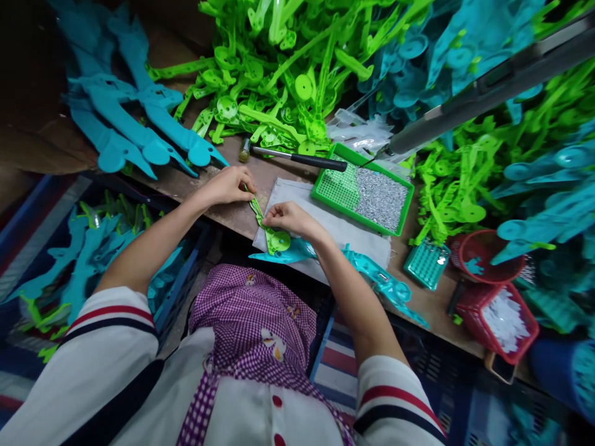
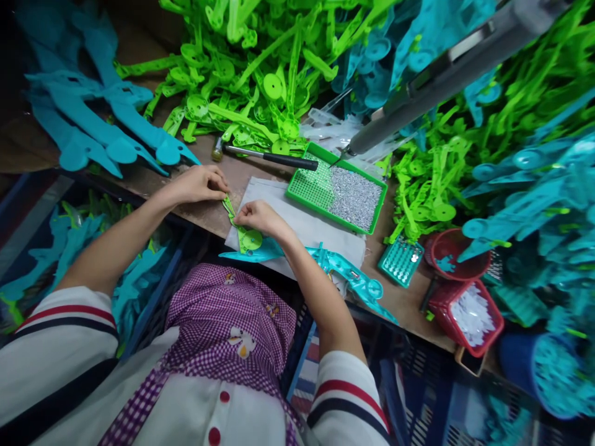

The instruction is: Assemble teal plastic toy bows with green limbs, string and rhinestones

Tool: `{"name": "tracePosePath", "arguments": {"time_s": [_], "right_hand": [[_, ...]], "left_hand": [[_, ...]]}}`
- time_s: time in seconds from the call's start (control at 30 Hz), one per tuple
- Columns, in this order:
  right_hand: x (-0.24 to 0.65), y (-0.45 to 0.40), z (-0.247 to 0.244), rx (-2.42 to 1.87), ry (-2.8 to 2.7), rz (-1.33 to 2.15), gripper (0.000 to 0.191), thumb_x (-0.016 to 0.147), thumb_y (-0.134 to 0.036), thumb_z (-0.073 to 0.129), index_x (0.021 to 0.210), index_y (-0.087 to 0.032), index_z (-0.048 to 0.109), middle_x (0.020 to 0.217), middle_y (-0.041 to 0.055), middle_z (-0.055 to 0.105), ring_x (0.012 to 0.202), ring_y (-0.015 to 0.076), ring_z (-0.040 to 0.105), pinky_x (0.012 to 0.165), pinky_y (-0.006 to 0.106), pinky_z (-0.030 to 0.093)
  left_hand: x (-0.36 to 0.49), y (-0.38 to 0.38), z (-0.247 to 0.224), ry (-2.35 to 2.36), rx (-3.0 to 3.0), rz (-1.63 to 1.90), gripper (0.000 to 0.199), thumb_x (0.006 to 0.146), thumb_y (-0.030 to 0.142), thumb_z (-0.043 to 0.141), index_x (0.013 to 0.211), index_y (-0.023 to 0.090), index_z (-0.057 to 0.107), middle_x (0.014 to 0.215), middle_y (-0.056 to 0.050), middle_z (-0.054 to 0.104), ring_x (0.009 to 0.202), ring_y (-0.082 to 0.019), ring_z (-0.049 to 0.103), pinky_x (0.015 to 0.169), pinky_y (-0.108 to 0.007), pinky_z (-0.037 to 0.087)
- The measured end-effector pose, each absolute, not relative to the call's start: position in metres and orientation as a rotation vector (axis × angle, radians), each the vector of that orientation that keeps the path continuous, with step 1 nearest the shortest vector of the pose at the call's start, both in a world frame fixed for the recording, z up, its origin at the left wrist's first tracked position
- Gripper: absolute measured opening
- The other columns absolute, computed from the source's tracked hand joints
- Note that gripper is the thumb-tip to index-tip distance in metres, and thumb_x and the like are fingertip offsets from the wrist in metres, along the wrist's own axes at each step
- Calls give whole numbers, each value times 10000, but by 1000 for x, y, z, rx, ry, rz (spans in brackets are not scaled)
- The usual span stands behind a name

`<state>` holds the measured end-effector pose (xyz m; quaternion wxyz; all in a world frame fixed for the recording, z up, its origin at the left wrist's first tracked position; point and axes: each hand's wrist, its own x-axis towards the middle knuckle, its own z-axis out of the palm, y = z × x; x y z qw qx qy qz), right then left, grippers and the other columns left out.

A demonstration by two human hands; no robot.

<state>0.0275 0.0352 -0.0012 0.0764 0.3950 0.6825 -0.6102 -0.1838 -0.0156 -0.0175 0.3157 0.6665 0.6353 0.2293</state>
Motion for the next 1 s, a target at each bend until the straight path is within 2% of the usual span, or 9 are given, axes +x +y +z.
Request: {"name": "tracePosePath", "arguments": {"time_s": [0.27,0.47,0.6,0.73,0.87,1.0], "right_hand": [[24,35,3,1203,2130,-1652,167,687,-251,652,586,-159,556,505,-62,473,486,55,375,500,235,280],[19,34,9,1181,2223,-1444,154,701,-262,658,618,-155,584,529,-54,497,540,74,432,553,235,307],[25,31,6,1172,2299,-1462,113,740,-247,647,711,-145,607,594,-44,538,572,82,460,578,227,325],[47,20,12,1191,2457,-1496,165,834,-287,593,894,-146,654,789,18,662,690,113,539,662,237,369],[66,-8,27,1320,2643,-1151,209,928,-283,493,985,-178,664,947,62,700,830,158,603,719,260,364],[69,-35,32,1095,2684,-707,336,999,-320,340,1110,-207,636,1078,90,673,834,175,626,641,263,323]], "left_hand": [[-185,-15,-20,1684,1763,592,219,705,343,693,852,208,784,976,-20,706,813,-167,637,778,-277,476],[-184,-17,-19,1692,1752,600,197,711,305,689,852,202,779,961,-18,697,820,-166,638,788,-280,476],[-183,-17,-17,1714,1742,591,199,708,305,689,851,198,777,954,-22,696,825,-173,638,792,-285,478],[-183,-18,-16,1717,1731,599,209,716,329,684,855,205,778,965,-25,703,844,-180,639,819,-293,482],[-185,-17,-17,1697,1725,603,216,703,350,698,847,211,779,956,-24,707,860,-187,639,835,-299,485],[-184,-17,-16,1717,1738,584,223,704,347,688,854,211,781,966,-29,708,862,-194,645,847,-310,485]]}}
